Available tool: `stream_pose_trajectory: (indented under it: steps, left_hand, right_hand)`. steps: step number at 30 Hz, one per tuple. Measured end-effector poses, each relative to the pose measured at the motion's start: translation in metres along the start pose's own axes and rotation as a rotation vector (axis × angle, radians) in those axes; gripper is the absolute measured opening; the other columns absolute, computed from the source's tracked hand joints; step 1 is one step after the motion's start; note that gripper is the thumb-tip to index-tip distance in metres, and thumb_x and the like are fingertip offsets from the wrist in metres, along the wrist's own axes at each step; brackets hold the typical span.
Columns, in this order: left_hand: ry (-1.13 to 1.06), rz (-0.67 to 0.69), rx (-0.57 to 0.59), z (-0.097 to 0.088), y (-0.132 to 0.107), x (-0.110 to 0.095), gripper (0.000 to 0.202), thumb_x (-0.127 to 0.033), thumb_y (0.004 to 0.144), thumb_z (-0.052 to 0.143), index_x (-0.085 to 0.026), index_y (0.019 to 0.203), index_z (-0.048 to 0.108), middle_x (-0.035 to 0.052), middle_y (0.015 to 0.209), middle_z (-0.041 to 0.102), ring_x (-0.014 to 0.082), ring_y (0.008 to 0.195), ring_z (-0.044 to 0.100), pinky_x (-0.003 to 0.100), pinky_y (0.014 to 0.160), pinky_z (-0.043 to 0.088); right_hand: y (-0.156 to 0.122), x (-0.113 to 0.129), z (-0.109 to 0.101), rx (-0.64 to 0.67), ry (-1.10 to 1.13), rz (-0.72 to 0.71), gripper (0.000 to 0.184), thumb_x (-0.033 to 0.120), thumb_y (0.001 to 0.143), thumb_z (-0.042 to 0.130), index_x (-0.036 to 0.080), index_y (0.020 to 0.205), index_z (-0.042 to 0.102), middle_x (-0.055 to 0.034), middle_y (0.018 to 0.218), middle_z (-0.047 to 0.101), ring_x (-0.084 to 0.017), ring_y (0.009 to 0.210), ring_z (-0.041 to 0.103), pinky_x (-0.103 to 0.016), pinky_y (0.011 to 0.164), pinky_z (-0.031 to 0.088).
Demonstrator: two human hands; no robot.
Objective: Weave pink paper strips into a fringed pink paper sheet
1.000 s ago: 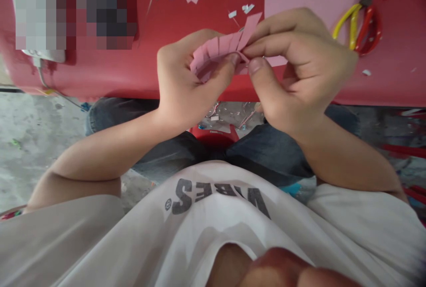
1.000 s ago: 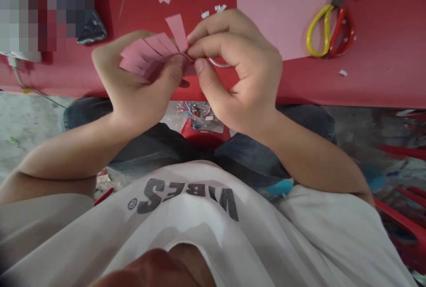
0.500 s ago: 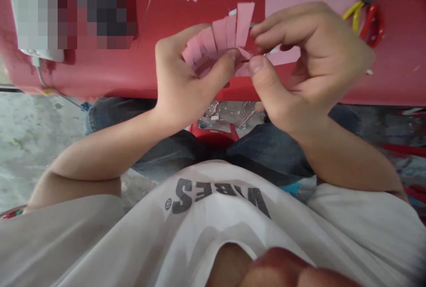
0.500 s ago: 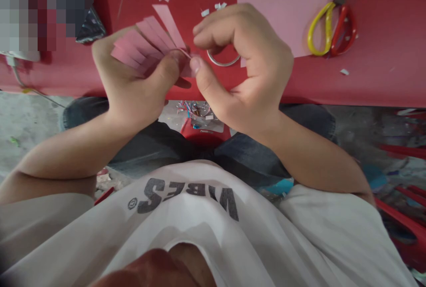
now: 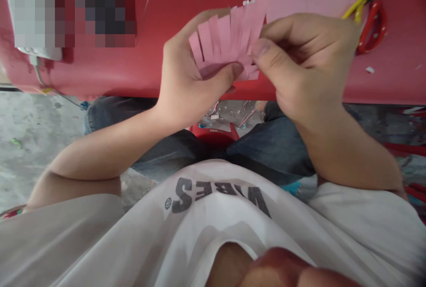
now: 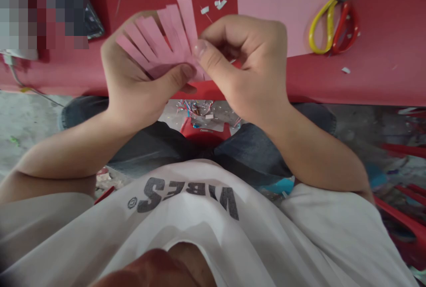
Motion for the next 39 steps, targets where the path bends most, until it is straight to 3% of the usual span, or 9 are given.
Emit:
stream_pose_trajectory:
  steps: [4,8,11,18,27,35,39]
  left_hand:
    - [-0.060,-0.041,0.104,-0.003,0.000,0.009,0.050,-0.046,0.069,0.095,-0.028,0.109,0.070,0.0019,0.093,0.076,0.0193,0.068,0.070,0.033,0.049,0.060]
    - [-0.014,-0.253,0.132,-0.003,-0.004,-0.013,0.025,-0.036,0.087,0.079,-0.028,0.109,0.070,0.0001,0.111,0.078,0.0215,0.089,0.076,0.034,0.065,0.067]
    - [0.008,-0.371,0.134,-0.002,-0.006,-0.029,0.016,-0.029,0.092,0.069,-0.032,0.107,0.070,-0.0028,0.111,0.078,0.0221,0.095,0.078,0.033,0.067,0.068]
    - [-0.033,-0.345,0.078,-0.006,-0.003,-0.024,0.010,-0.034,0.096,0.067,-0.028,0.099,0.074,0.0003,0.096,0.073,0.0178,0.077,0.071,0.032,0.059,0.065]
    - [0.059,-0.333,0.048,-0.003,-0.004,-0.029,0.011,-0.037,0.096,0.068,-0.028,0.101,0.073,0.0016,0.099,0.073,0.0197,0.082,0.071,0.034,0.065,0.067]
    - [0.077,-0.356,0.051,-0.004,-0.002,-0.030,0.013,-0.040,0.094,0.069,-0.030,0.102,0.073,0.0019,0.103,0.075,0.0239,0.095,0.074,0.036,0.067,0.068]
    - [0.097,-0.366,0.021,-0.003,-0.002,-0.032,0.012,-0.041,0.093,0.070,-0.030,0.097,0.072,0.0010,0.099,0.075,0.0215,0.090,0.074,0.034,0.066,0.068]
  right_hand:
    - [0.002,0.003,-0.003,0.000,0.038,0.037,0.011,0.012,0.079,0.077,0.020,0.073,0.074,0.0037,0.063,0.063,-0.008,0.057,0.049,-0.026,0.052,0.035]
    - [0.002,0.010,-0.007,0.027,0.049,0.174,0.009,0.010,0.083,0.076,0.018,0.080,0.077,0.0040,0.073,0.069,-0.009,0.066,0.059,-0.023,0.058,0.045]
    - [0.003,0.015,-0.010,0.026,0.029,0.214,0.009,0.011,0.087,0.071,0.016,0.084,0.077,0.0045,0.075,0.069,-0.008,0.070,0.060,-0.022,0.062,0.047]
    - [0.005,0.016,-0.011,-0.012,0.000,0.233,0.006,0.016,0.086,0.077,0.018,0.081,0.077,0.0045,0.072,0.068,-0.008,0.066,0.057,-0.023,0.060,0.045]
    - [0.008,0.006,-0.009,-0.008,0.211,0.184,0.025,0.005,0.077,0.066,0.026,0.078,0.080,0.0013,0.071,0.069,-0.016,0.064,0.057,-0.032,0.059,0.043]
    - [0.007,0.010,-0.010,0.012,0.102,0.221,0.016,0.012,0.082,0.074,0.022,0.069,0.073,0.0034,0.060,0.056,-0.010,0.055,0.042,-0.030,0.052,0.029]
    - [0.006,0.009,-0.010,0.060,0.150,0.255,0.014,0.010,0.079,0.076,0.023,0.076,0.076,0.0022,0.068,0.063,-0.013,0.062,0.053,-0.030,0.056,0.037]
Point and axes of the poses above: each hand's wrist, its own y-axis towards the middle knuckle, its own z-axis out of the palm, x = y × z, the point moved 1 cm from there along y, towards the middle knuckle
